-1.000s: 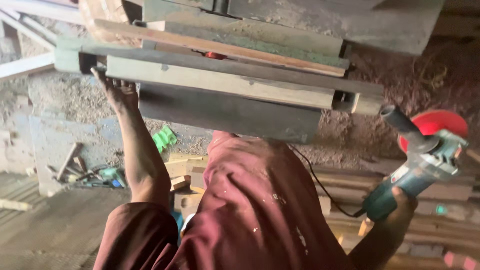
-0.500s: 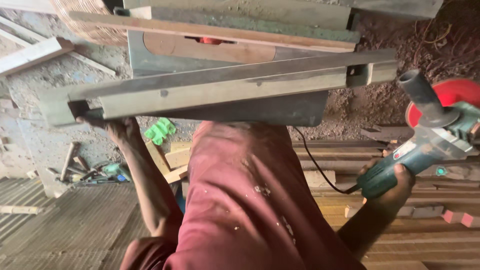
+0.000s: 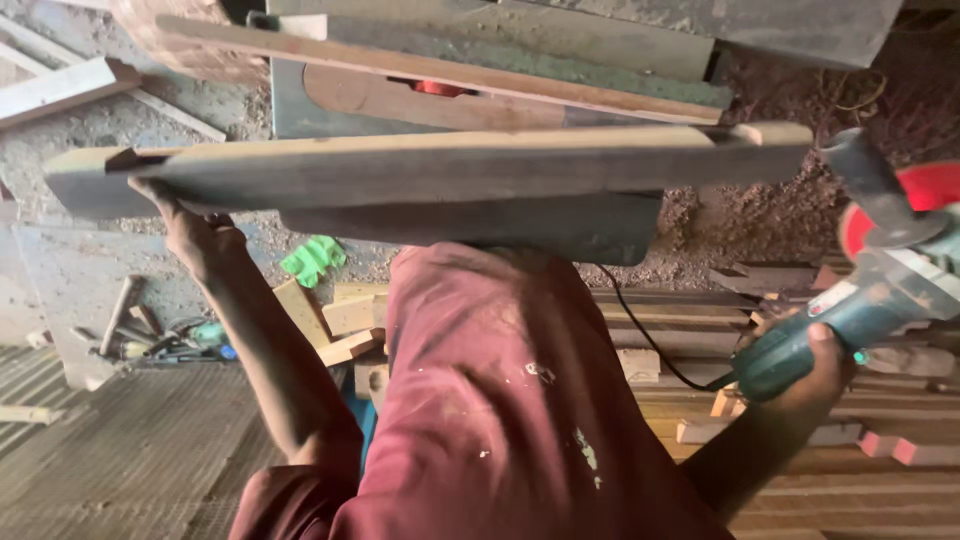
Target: The person uses an angle grinder with a sanding disc to smooth the surface of a long wooden plank. They move the tool back and forth along the plank's length, occasionally lifting and repositioning the wood to access different areas.
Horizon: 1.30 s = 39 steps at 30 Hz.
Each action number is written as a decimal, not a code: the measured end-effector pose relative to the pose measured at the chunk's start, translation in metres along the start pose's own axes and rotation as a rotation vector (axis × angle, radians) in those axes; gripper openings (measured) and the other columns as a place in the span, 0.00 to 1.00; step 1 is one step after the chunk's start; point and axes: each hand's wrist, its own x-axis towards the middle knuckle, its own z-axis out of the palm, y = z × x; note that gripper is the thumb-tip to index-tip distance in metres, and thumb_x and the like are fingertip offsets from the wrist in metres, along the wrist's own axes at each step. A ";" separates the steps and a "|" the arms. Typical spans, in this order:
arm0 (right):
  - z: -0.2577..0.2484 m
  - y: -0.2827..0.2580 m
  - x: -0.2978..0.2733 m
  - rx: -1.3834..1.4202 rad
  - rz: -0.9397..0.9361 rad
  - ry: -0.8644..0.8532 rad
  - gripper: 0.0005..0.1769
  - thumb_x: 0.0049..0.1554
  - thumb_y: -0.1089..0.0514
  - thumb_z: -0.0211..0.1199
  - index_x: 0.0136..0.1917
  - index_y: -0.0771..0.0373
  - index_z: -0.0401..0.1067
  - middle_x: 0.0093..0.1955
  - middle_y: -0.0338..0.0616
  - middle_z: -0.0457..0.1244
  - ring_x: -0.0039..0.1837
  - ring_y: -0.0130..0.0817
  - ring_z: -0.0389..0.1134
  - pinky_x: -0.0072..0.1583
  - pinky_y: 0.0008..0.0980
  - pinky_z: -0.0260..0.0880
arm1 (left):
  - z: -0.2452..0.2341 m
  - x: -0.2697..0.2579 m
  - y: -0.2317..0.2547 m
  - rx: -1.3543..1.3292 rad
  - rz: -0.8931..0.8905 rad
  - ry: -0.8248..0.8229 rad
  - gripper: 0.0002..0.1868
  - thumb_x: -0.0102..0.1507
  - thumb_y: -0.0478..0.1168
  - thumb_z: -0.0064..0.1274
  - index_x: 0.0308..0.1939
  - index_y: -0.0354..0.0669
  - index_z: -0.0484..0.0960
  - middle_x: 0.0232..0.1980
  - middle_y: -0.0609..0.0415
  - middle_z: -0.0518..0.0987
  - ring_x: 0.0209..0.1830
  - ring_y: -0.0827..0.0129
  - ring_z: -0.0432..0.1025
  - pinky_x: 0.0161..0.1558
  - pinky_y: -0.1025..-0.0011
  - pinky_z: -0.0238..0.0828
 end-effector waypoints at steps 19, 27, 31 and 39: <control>-0.002 0.057 -0.010 -0.011 0.063 0.079 0.21 0.59 0.60 0.64 0.61 0.73 0.63 0.42 0.55 0.65 0.39 0.46 0.68 0.39 0.42 0.72 | 0.061 0.075 -0.029 0.696 0.341 0.272 0.44 0.71 0.69 0.18 0.81 0.45 0.45 0.81 0.33 0.51 0.76 0.43 0.58 0.70 0.49 0.63; 0.019 0.056 -0.029 0.004 0.084 0.002 0.21 0.58 0.55 0.61 0.57 0.75 0.67 0.40 0.57 0.65 0.38 0.47 0.69 0.39 0.40 0.72 | 0.126 -0.045 -0.049 0.362 0.213 0.420 0.43 0.70 0.60 0.45 0.78 0.37 0.48 0.80 0.34 0.44 0.77 0.45 0.55 0.72 0.45 0.62; 0.029 0.039 -0.031 -0.035 0.125 0.052 0.21 0.57 0.54 0.61 0.56 0.73 0.66 0.38 0.56 0.64 0.36 0.45 0.68 0.34 0.40 0.69 | 0.170 -0.161 -0.062 0.958 1.212 -0.525 0.41 0.69 0.52 0.50 0.80 0.44 0.50 0.76 0.40 0.58 0.78 0.44 0.54 0.80 0.45 0.45; 0.022 0.030 -0.018 -0.056 0.082 0.034 0.20 0.57 0.56 0.62 0.57 0.72 0.67 0.40 0.54 0.64 0.36 0.44 0.68 0.37 0.40 0.70 | 0.243 -0.145 -0.067 1.616 1.138 -1.368 0.57 0.45 0.68 0.62 0.65 0.28 0.69 0.60 0.34 0.73 0.61 0.42 0.66 0.63 0.44 0.59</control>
